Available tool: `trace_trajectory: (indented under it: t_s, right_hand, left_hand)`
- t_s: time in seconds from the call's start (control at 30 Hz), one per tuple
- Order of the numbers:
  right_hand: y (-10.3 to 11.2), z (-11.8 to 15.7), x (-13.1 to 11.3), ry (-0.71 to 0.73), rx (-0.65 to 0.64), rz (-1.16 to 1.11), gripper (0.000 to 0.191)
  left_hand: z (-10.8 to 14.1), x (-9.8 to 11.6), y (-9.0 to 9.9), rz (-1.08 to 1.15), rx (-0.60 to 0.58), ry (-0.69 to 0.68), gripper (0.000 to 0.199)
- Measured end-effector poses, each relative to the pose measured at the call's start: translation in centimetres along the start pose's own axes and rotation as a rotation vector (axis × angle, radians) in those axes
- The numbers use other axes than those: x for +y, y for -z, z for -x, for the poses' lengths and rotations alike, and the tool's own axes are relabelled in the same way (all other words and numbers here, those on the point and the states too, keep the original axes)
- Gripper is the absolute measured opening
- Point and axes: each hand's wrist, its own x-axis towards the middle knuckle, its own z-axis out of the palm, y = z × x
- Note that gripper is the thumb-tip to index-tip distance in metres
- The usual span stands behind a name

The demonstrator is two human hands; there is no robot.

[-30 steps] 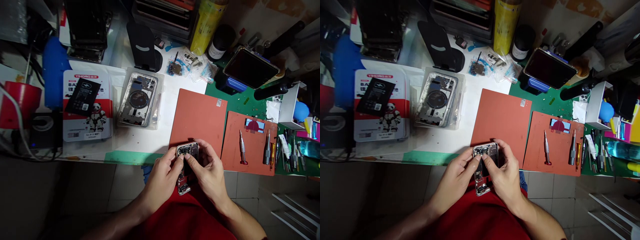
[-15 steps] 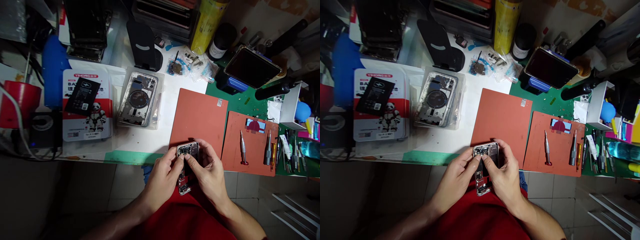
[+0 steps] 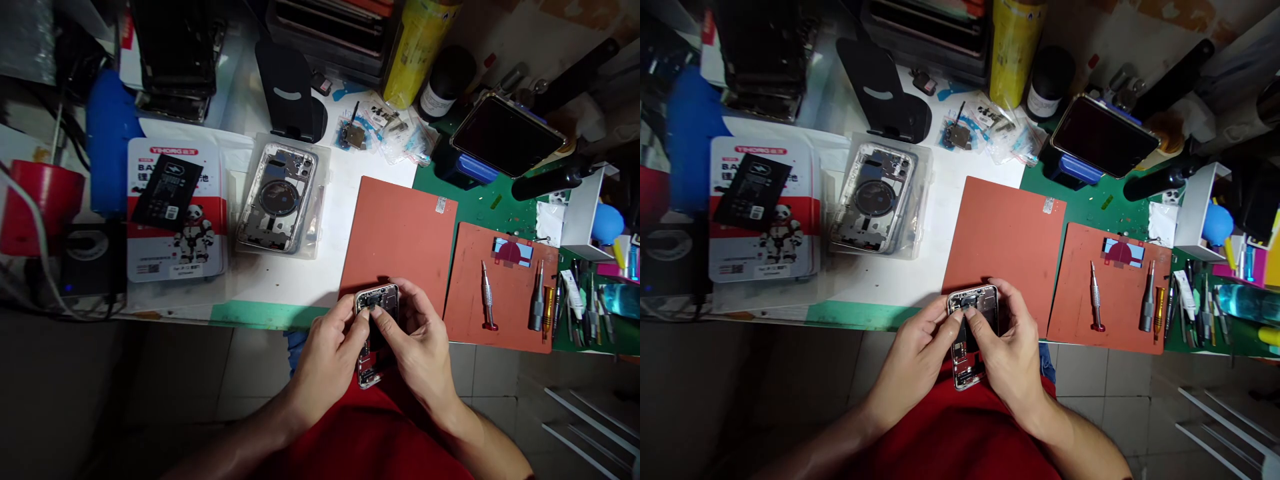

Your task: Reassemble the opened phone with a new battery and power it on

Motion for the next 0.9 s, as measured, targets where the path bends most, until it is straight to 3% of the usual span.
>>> trace_trajectory:
  t_s: [0.9]
  right_hand:
    - [-0.06, 0.05, 0.08, 0.007, 0.017, -0.064, 0.044]
  left_hand:
    - [0.07, -0.23, 0.02, 0.001, -0.024, 0.008, 0.036]
